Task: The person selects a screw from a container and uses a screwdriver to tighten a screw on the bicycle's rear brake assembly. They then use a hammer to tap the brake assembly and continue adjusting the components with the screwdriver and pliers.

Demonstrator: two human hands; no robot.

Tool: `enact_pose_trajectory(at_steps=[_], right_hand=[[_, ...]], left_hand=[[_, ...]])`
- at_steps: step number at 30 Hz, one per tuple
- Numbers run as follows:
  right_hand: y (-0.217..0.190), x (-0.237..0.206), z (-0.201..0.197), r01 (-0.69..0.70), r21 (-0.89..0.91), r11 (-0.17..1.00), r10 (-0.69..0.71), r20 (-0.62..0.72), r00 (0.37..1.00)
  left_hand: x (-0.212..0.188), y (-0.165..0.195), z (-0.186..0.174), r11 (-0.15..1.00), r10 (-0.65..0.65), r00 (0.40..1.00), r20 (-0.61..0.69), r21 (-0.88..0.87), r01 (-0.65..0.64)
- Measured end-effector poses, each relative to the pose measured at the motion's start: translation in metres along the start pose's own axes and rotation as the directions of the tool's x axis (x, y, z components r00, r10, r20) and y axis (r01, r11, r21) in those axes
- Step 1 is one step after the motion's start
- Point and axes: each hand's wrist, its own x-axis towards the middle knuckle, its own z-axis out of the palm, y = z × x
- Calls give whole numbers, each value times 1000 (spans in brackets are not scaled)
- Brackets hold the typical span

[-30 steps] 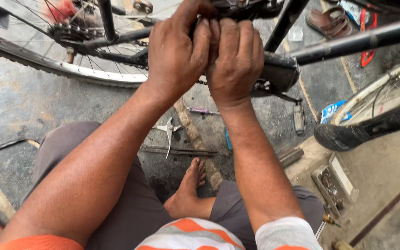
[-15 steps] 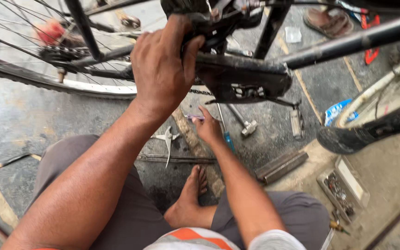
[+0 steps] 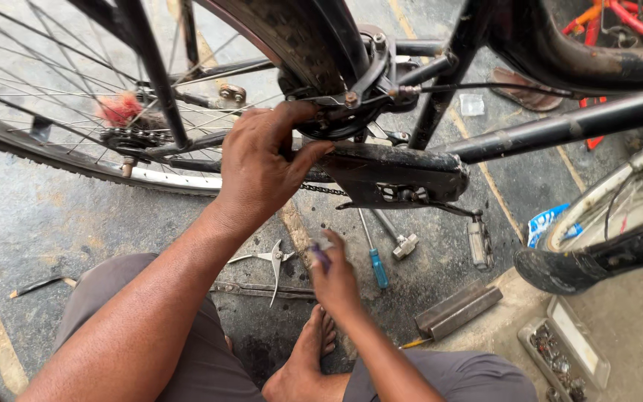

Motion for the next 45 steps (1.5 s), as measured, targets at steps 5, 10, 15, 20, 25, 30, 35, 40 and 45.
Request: enact_pose_trajectory(at_steps=[5, 10, 15, 20, 25, 30, 35, 40, 45], right_hand=[[-72, -30, -69, 576, -264, 774, -619, -511, 597], [-118, -10, -73, 500, -289, 816, -566, -574, 592], [-121, -5, -57, 506, -365, 781, -611, -614, 500], [-120, -4, -51, 492, -380, 784, -614, -595, 519], [-124, -9, -49, 428, -503, 751, -660, -570, 489], [-122, 1, -43, 447, -501, 741, -670, -594, 445], [-121, 4, -51, 563, -110, 819, -492, -640, 590], [-126, 5, -89, 67, 900, 430, -96, -28, 995], [-133, 6, -68, 470, 425, 773, -227, -507, 832]], left_hand=[[3, 4, -1, 998, -20, 1000, 7, 60, 20], [7, 6, 3, 999, -30, 998, -47, 19, 31], [7, 3, 5, 1000, 4, 998, -67, 12, -3], [5, 4, 2, 999, 33, 997, -64, 25, -31], [7, 6, 1, 999, 9, 998, -60, 36, -6], [6, 6, 1, 999, 7, 998, -62, 36, -5], [4, 4, 0, 1000, 5, 999, -50, 11, -5], [8, 4, -3, 999, 13, 998, -68, -35, -15], [4, 7, -2, 1000, 3, 991, -137, -24, -6]])
